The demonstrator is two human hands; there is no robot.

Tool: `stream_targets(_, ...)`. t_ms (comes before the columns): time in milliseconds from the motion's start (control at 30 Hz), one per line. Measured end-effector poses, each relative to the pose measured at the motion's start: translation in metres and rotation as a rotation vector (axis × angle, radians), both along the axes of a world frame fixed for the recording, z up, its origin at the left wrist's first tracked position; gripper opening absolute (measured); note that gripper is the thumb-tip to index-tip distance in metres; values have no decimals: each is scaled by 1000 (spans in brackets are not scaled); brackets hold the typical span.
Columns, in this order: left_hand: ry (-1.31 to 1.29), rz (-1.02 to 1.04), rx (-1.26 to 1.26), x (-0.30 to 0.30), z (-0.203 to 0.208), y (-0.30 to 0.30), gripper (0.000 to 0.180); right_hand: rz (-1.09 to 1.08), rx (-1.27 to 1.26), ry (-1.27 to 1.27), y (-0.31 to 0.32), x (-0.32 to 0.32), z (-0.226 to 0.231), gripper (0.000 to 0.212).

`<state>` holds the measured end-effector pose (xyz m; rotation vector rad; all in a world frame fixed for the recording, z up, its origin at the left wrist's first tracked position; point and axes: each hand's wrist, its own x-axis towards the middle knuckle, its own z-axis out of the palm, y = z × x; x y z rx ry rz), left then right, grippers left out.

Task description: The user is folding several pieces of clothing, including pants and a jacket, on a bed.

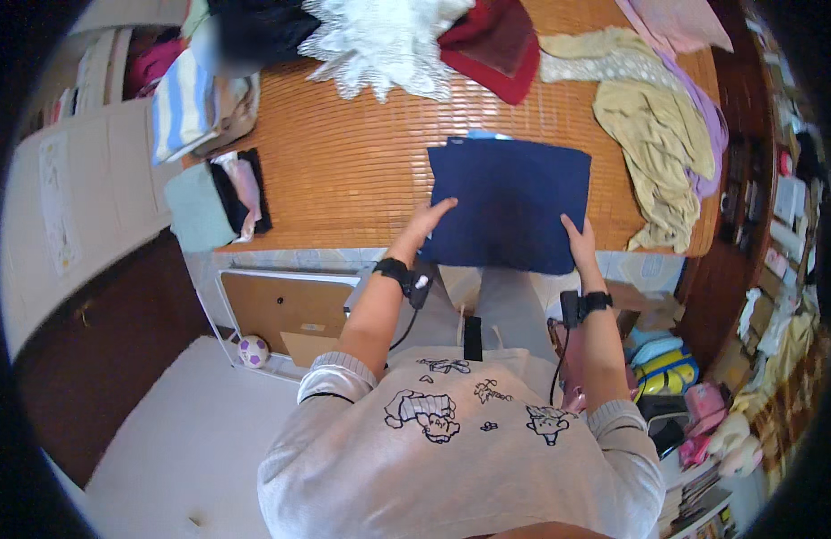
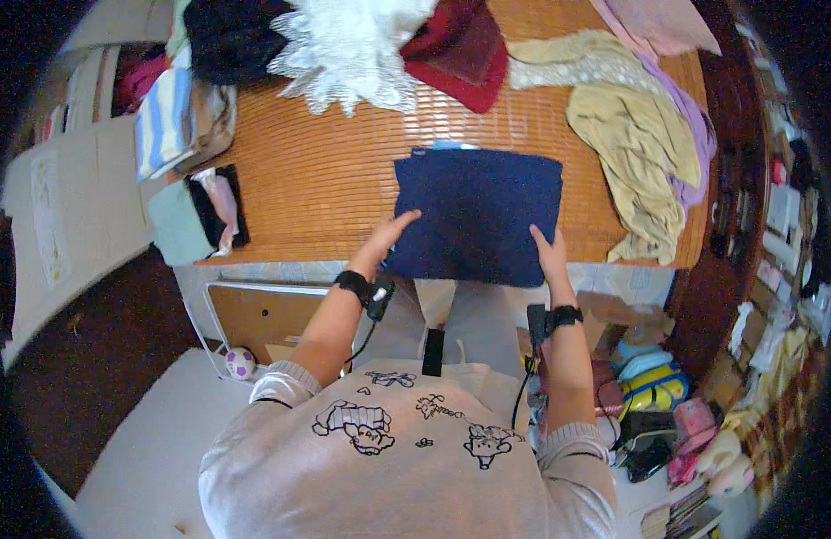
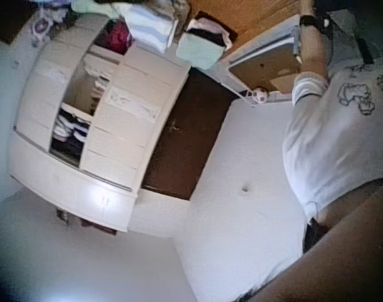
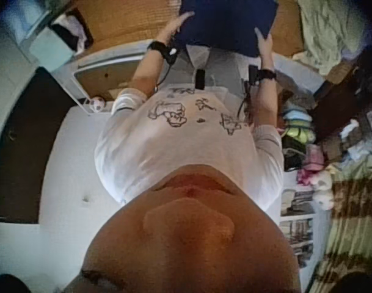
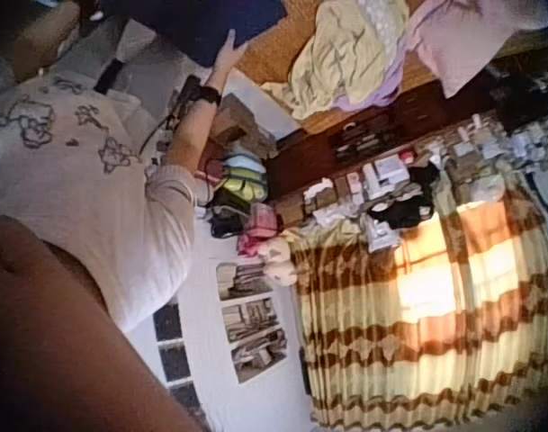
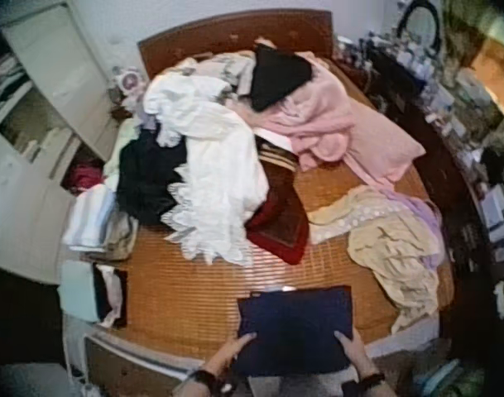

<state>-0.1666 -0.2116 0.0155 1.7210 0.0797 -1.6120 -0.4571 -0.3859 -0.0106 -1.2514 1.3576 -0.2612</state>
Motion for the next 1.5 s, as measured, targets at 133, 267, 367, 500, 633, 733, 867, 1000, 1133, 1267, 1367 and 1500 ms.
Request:
stream_targets(133,-25,106,-37,14,-4,54,48,98,-45,-35,27,32,34,34)
stream_targets(267,-73,138,-80,46,41,80,49,133,-50,-60,50,75,63,34)
stream_targets(367,-64,252,-115,82,68,109,48,194,-76,-80,69,119,71,35)
stream_targets(500,-149,353,-137,133,91,161,51,248,-99,-191,101,187,96,35)
stream_targets(633,-150,417,-193,178,123,209,57,311,-104,-227,131,244,119,33)
stream_targets(733,-124,499,-202,206,131,245,54,390,-162,-252,157,286,149,32)
stream_targets(867,-266,540,-356,239,172,270,54,360,-109,-298,180,325,170,30)
stream_targets(1000,-209,513,-423,280,209,290,53,413,-120,-432,199,367,202,30)
stream_targets(1133,-207,545,-485,323,209,317,51,453,-171,-410,217,405,222,30)
stream_targets(1267,-339,549,-534,370,212,348,56,529,-174,-485,243,446,228,32)
stream_targets(1367,-406,555,-536,394,211,375,51,642,-151,-509,257,472,223,35)
stream_targets(1500,-460,579,-488,391,207,390,47,699,-127,-451,273,491,228,38)
